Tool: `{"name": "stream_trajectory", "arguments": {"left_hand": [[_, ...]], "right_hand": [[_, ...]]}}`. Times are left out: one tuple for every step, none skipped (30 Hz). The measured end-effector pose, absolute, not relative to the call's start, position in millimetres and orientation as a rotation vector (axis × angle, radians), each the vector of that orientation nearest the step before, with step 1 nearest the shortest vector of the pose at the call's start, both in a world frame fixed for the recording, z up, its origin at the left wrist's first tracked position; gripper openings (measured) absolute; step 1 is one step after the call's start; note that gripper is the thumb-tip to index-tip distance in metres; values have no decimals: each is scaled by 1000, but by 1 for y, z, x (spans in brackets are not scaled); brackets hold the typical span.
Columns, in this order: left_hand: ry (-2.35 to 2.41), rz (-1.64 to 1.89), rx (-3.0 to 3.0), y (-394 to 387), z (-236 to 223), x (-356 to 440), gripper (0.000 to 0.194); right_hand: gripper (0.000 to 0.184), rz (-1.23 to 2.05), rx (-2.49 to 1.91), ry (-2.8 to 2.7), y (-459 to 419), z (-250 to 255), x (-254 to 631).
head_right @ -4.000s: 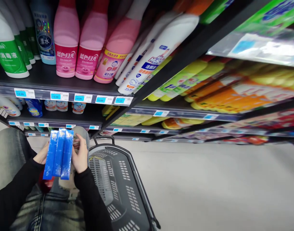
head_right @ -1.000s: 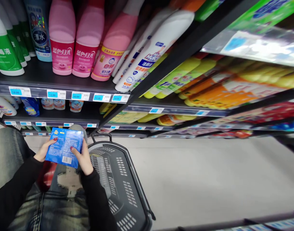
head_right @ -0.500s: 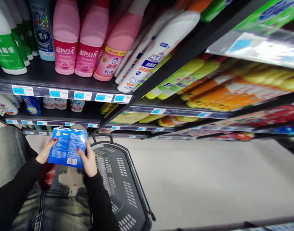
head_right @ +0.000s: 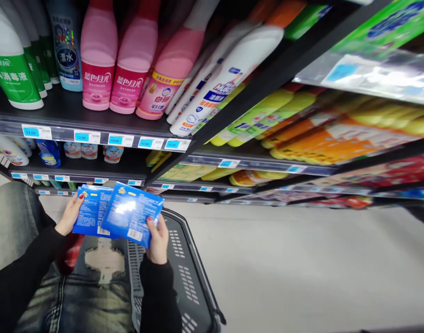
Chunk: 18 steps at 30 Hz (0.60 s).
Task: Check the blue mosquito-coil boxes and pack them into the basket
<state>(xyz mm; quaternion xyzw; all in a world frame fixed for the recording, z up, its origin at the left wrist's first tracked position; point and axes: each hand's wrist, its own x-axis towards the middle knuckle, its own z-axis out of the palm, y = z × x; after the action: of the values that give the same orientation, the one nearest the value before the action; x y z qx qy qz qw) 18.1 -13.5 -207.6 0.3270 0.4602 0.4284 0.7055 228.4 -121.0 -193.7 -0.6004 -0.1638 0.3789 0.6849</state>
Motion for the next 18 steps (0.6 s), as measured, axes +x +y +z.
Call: {"name": "stream_trajectory", "arguments": {"left_hand": [[1025, 947, 725, -14, -209, 18, 53], [1029, 944, 726, -14, -210, 18, 53], [1033, 946, 729, -14, -211, 17, 53], [1036, 951, 734, -15, -211, 17, 52], [1037, 956, 741, -15, -212, 17, 51], [1037, 962, 751, -15, -212, 17, 51], [1033, 967, 764, -15, -212, 16, 51], [1027, 973, 779, -15, -213, 16, 51], [1020, 976, 793, -15, -213, 16, 52], [1010, 976, 808, -16, -213, 15, 53], [997, 975, 824, -16, -214, 15, 53], [980, 973, 845, -17, -215, 15, 53], [962, 969, 869, -17, -215, 14, 51], [943, 967, 894, -18, -216, 14, 50], [928, 970, 915, -19, -217, 13, 50], [920, 981, 933, -20, -218, 13, 50], [922, 999, 948, -21, -218, 13, 50], [932, 1024, 959, -22, -218, 13, 52]], "right_hand": [[41, 826, -1341, -337, -124, -193, 237], [42, 798, -1339, -307, -127, -194, 246], [41, 760, -1336, -278, -130, -194, 255], [40, 716, -1331, -255, -134, -195, 264], [39, 670, -1325, -244, -136, -197, 273], [38, 623, -1318, -244, -138, -198, 280], [37, 581, -1313, -254, -139, -201, 285], [37, 552, -1310, -266, -139, -203, 288], [38, 541, -1311, -277, -138, -206, 290], [38, 547, -1314, -283, -136, -209, 289], [37, 566, -1317, -289, -133, -212, 286], [36, 597, -1316, -298, -130, -214, 282], [36, 636, -1309, -310, -126, -217, 276], [36, 674, -1294, -327, -121, -219, 269], [38, 712, -1274, -345, -117, -221, 261], [39, 751, -1251, -364, -112, -222, 253], [42, 796, -1231, -384, -107, -223, 246], [43, 848, -1215, -409, -102, -224, 238]]}}
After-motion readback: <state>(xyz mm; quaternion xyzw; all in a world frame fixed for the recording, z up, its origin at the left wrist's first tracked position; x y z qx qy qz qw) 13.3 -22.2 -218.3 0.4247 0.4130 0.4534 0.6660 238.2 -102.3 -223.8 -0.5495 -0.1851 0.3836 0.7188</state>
